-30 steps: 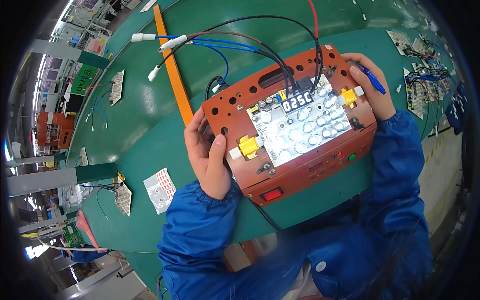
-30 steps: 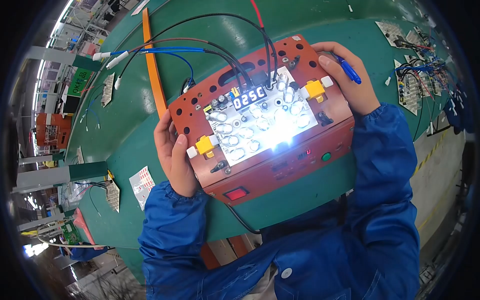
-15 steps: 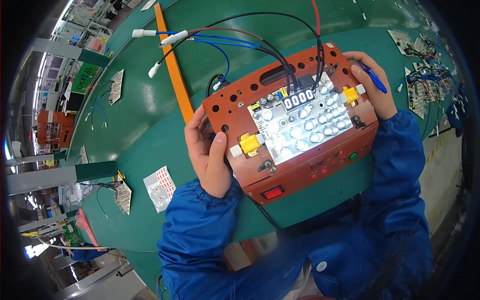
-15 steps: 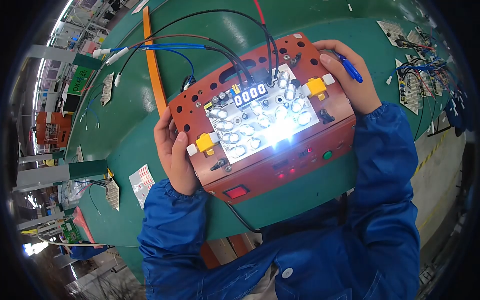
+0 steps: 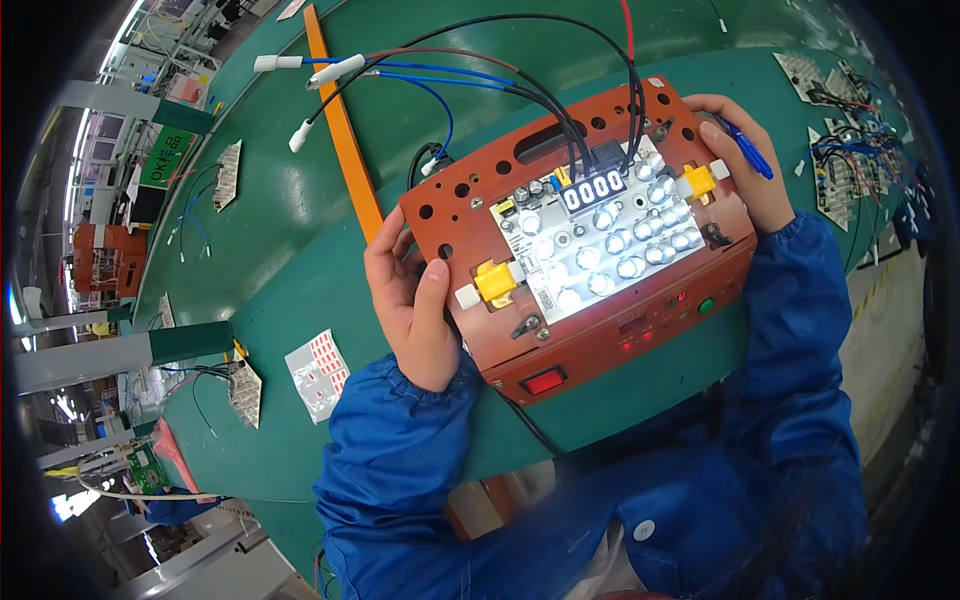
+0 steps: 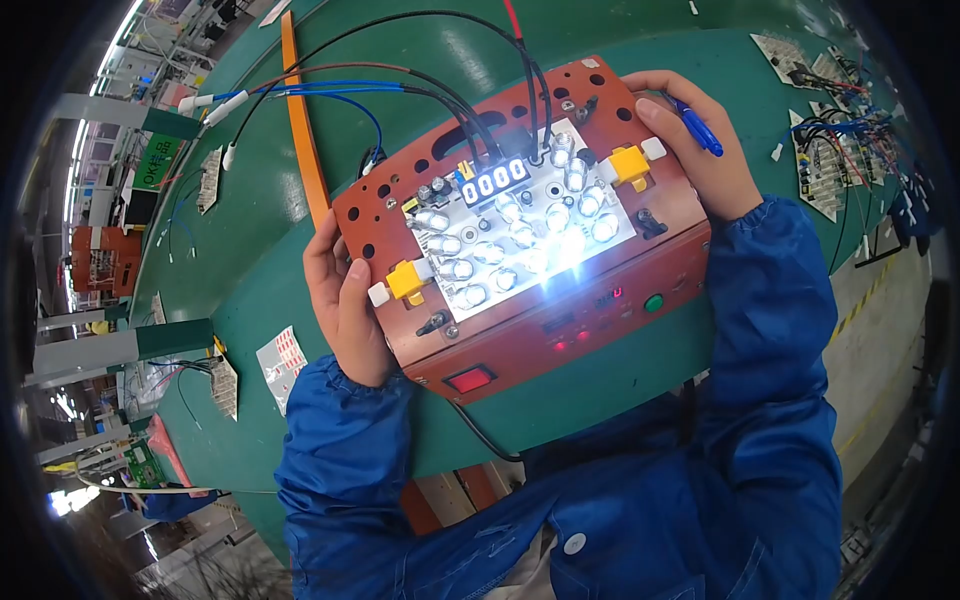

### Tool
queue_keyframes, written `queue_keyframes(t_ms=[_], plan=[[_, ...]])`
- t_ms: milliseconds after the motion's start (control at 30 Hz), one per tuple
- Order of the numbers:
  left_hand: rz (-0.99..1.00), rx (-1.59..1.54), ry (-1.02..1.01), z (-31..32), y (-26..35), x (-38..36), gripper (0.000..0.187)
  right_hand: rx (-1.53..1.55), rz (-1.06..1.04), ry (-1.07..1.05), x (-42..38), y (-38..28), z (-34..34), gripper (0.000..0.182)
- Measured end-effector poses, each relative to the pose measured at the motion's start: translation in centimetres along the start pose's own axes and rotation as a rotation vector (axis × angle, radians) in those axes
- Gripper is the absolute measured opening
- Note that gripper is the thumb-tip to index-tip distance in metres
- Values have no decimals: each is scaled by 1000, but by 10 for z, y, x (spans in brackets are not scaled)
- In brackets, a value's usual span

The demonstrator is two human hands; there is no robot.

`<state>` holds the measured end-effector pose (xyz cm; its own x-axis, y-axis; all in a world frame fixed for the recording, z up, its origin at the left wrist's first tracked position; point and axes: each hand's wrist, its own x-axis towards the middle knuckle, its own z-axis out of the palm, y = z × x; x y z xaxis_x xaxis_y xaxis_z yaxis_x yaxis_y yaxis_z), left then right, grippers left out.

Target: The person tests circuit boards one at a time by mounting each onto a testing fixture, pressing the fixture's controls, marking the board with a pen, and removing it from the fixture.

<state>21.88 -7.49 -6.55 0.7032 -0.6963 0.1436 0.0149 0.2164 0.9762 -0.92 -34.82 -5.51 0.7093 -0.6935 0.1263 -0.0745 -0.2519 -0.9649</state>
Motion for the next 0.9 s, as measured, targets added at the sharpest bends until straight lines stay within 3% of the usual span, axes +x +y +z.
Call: queue_keyframes(t_ms=[900], plan=[[8,-11,-8,-1,-1,0,60,33,22,-1,0,-1,0,36]])
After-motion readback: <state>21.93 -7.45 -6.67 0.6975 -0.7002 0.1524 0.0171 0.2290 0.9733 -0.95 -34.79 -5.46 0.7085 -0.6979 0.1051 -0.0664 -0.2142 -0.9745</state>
